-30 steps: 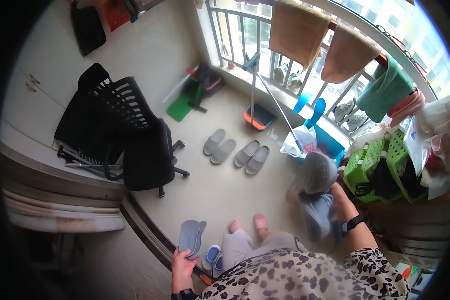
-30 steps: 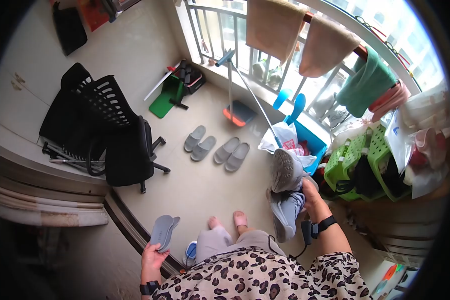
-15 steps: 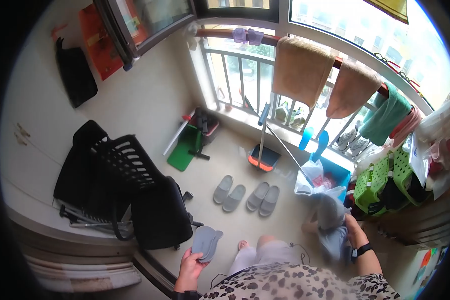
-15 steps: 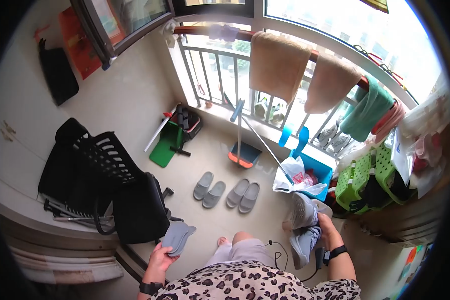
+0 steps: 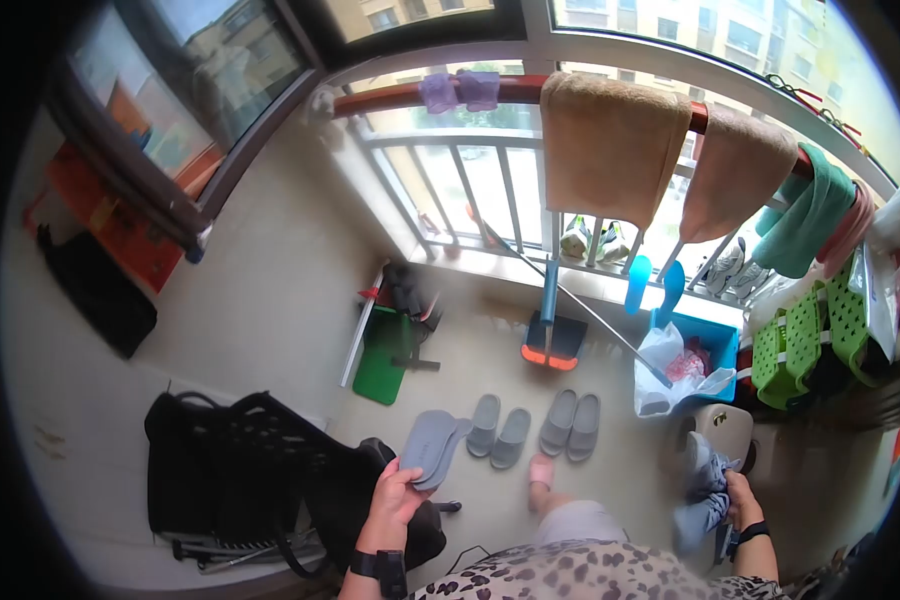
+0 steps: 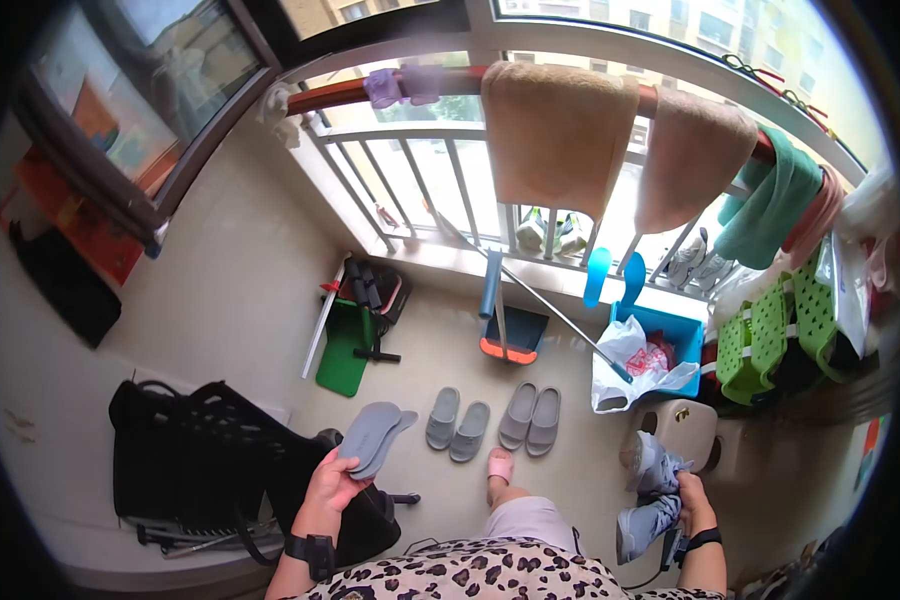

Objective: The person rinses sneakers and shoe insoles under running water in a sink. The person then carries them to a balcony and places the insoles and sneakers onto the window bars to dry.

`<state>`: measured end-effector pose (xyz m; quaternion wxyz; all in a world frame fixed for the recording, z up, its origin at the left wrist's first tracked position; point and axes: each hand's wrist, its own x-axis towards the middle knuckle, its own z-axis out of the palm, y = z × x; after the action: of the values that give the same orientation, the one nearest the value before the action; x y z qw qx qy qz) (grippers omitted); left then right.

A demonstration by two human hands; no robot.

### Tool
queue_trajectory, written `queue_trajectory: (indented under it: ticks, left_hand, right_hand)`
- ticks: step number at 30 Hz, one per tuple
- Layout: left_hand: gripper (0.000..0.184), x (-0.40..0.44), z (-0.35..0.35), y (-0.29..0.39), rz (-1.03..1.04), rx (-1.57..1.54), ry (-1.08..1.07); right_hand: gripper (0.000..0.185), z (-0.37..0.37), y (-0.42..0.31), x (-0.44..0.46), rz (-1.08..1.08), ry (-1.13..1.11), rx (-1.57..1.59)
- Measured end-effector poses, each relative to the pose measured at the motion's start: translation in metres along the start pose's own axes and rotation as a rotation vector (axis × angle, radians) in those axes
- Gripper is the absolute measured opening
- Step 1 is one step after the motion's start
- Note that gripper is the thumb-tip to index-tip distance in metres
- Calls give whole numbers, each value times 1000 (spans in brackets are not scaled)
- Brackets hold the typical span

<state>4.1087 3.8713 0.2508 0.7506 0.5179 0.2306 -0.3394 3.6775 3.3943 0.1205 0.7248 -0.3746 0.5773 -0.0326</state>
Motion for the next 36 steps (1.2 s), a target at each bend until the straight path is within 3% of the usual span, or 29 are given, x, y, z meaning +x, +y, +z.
queue_trajectory:
  ticks: [7,20,26,27,31,36]
  left_hand:
    - [47,78,45,74,-1,20,-9]
    - [40,277,106,182,-64,8,-119]
    - [42,449,127,206,-139,36,-236]
    - [44,478,134,209,-127,57,-265]
    - [47,571,157,212,-68,96,-369]
    - [52,647,173,196,22,118,-349]
  right_hand:
    - [34,34,-14,10,4,78,171]
    - [33,115,4,-3,-270,246,403]
    - [38,195,37,-40,-346,511,512]
    - [45,209,40,-49,-246,431,578]
    - [45,273,68,-60,-209,585,597]
    - [46,369,88,-4,-136,696,630]
